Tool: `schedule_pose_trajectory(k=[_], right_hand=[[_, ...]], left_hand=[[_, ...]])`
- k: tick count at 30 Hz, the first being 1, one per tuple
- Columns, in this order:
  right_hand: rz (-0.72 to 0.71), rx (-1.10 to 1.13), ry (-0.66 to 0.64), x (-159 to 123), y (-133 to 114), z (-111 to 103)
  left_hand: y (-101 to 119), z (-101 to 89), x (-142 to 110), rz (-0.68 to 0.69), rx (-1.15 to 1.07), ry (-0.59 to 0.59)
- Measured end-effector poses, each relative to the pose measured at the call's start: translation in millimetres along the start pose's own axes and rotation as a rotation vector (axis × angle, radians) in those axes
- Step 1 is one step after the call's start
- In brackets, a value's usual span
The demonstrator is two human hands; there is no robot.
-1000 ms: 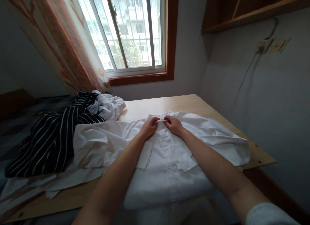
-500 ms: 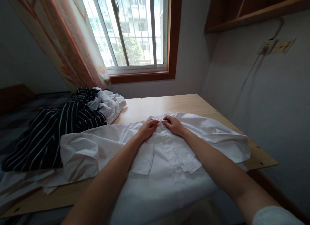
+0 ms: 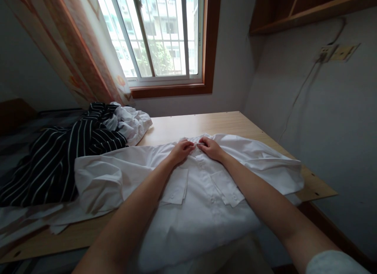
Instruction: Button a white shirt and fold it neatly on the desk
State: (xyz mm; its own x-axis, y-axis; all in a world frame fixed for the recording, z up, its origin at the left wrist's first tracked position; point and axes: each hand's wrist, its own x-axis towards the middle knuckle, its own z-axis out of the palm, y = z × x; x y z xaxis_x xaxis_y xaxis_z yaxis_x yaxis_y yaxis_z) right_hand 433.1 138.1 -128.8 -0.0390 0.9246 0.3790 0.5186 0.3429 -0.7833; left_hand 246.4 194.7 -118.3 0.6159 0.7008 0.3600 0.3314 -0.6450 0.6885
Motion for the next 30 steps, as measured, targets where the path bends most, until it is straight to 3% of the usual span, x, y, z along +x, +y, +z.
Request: schedule_pose_trajectory(k=[10,21,30], right_hand=[[-0.034,-0.038,-0.008,-1.1,-2.2,0.7],[-0.091,-0.062,-0.071,-4.1,-7.6,-1.4],[-0.074,-0.342,-0.073,-3.3,-18.2,5.6]], left_hand=[[5.1,-0.6,0.0,0.050,0.273,-0.048],[20.7,1.1,-7.2,0.093,0.593,-0.009],[25.5,6.8,-8.7,0.053,0.702,0.010]])
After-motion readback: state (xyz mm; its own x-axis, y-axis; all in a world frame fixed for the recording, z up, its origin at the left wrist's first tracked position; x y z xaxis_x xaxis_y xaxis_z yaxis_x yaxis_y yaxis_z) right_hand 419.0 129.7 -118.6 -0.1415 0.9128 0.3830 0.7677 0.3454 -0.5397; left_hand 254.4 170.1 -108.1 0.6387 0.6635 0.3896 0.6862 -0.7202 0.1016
